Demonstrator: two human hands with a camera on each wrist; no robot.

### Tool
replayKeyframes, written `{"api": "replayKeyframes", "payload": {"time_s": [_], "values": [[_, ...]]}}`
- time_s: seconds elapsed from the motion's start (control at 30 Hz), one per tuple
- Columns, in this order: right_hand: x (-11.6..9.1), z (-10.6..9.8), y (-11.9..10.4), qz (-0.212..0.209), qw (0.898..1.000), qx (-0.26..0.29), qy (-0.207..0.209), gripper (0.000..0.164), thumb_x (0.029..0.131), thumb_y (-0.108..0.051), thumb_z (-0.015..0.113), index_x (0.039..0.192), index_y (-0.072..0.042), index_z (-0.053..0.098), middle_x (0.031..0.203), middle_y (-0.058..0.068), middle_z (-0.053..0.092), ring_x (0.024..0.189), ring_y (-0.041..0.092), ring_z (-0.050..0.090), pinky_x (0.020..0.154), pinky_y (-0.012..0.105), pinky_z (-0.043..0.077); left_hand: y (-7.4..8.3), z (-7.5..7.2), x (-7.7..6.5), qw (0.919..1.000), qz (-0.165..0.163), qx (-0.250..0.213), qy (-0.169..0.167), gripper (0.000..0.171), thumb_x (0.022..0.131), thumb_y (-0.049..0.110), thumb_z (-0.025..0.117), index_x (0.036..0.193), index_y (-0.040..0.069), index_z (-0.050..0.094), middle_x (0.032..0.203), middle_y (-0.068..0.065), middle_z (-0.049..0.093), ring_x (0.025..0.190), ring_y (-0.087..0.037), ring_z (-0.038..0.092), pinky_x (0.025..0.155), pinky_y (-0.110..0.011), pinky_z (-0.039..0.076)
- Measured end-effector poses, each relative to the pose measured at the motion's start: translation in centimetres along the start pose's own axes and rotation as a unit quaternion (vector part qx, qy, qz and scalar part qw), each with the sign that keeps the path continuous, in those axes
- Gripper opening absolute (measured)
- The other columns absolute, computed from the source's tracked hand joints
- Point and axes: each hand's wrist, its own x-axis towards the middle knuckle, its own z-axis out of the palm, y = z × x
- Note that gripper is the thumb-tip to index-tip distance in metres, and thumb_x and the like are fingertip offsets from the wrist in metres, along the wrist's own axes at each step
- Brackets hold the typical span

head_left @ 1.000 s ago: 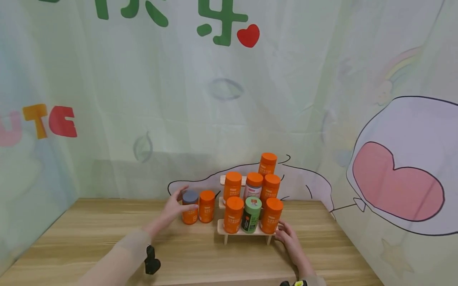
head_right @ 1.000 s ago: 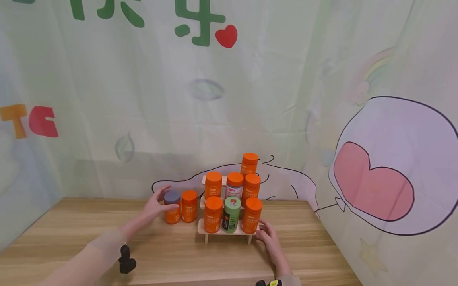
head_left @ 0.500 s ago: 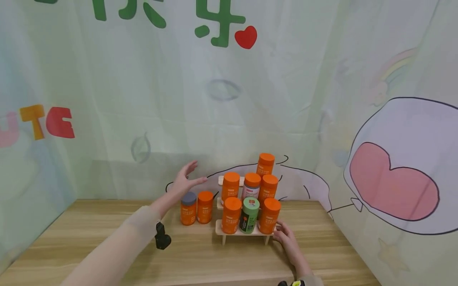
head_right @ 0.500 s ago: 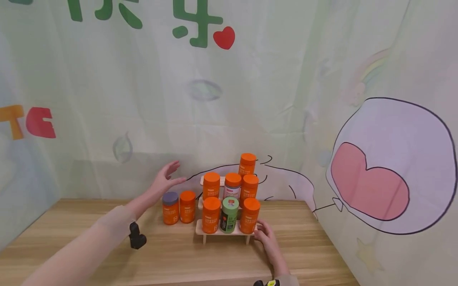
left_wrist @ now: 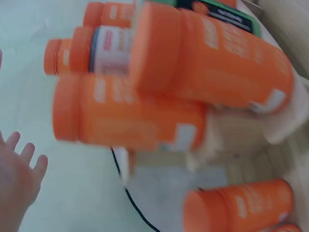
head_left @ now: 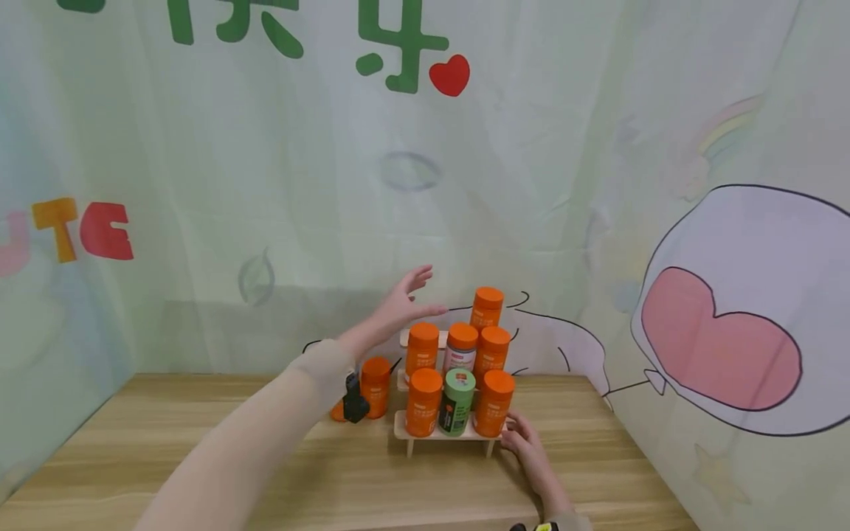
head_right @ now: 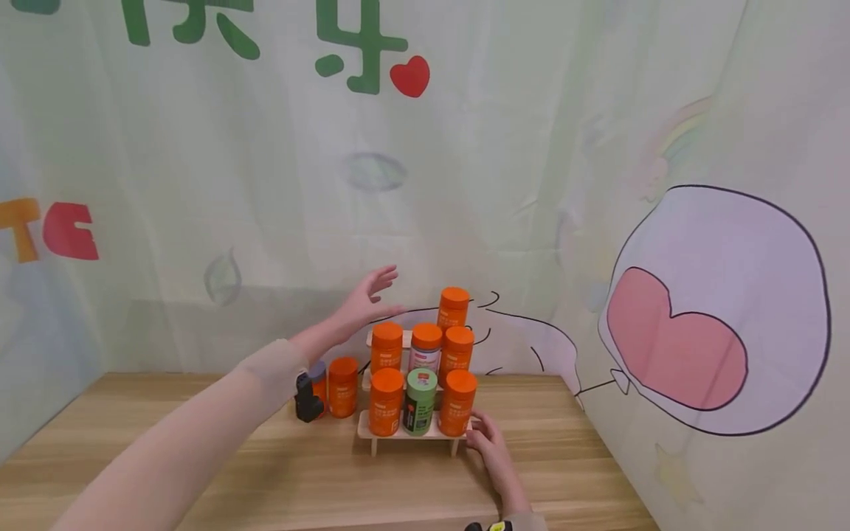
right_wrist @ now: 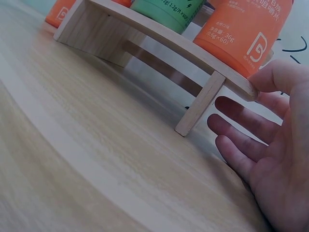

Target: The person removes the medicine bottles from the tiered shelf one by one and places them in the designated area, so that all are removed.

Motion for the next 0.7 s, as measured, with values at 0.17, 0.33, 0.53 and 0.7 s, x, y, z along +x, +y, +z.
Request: {"api": "replayKeyframes", "payload": {"time_s": [0.17,0.33,0.53,0.7], "values": [[0.0,0.0,0.0,0.001,1.000,0.008,0.004,0.048,0.091,0.001,0.049,0.136,0.014,0.038,0.106,0.011,0.059,0.084,0.006,0.060,0.077,0.022,0.053,1.6,2.1,1.7,0.9995,0.021,0.010,-0.023,0.086,0.085,0.017,0.076,0.155,0.014,0.026,0.159,-0.011,0.030,0.147,-0.030,0.027,0.119,-0.055,0.021],[0.0,-0.2,0.0,-0.011,1.000,-0.007,-0.001,0.048,0.092,0.001,0.049,0.136,0.016,0.037,0.106,0.010,0.059,0.085,0.005,0.060,0.078,0.022,0.053,2.7,4.1,2.9,0.9988,0.012,0.026,-0.040,0.089,0.083,0.020,0.078,0.155,0.017,0.026,0.160,-0.007,0.030,0.146,-0.029,0.028,0.116,-0.055,0.029],[-0.1,-0.3,0.0,-0.009,1.000,-0.022,-0.008,0.050,0.092,-0.002,0.050,0.137,0.015,0.037,0.111,0.014,0.059,0.088,0.004,0.060,0.080,0.021,0.052,2.8,5.6,4.5,0.9975,-0.007,0.043,-0.056,0.090,0.083,0.026,0.079,0.156,0.018,0.025,0.160,-0.007,0.029,0.146,-0.031,0.030,0.114,-0.053,0.033],[0.0,-0.2,0.1,-0.008,1.000,-0.019,-0.014,0.050,0.092,-0.003,0.050,0.137,0.015,0.037,0.109,0.012,0.059,0.088,0.004,0.059,0.080,0.021,0.052,2.8,6.4,5.3,0.9956,-0.031,0.031,-0.083,0.088,0.085,0.023,0.077,0.156,0.015,0.025,0.160,-0.011,0.028,0.146,-0.033,0.029,0.115,-0.054,0.031]]}}
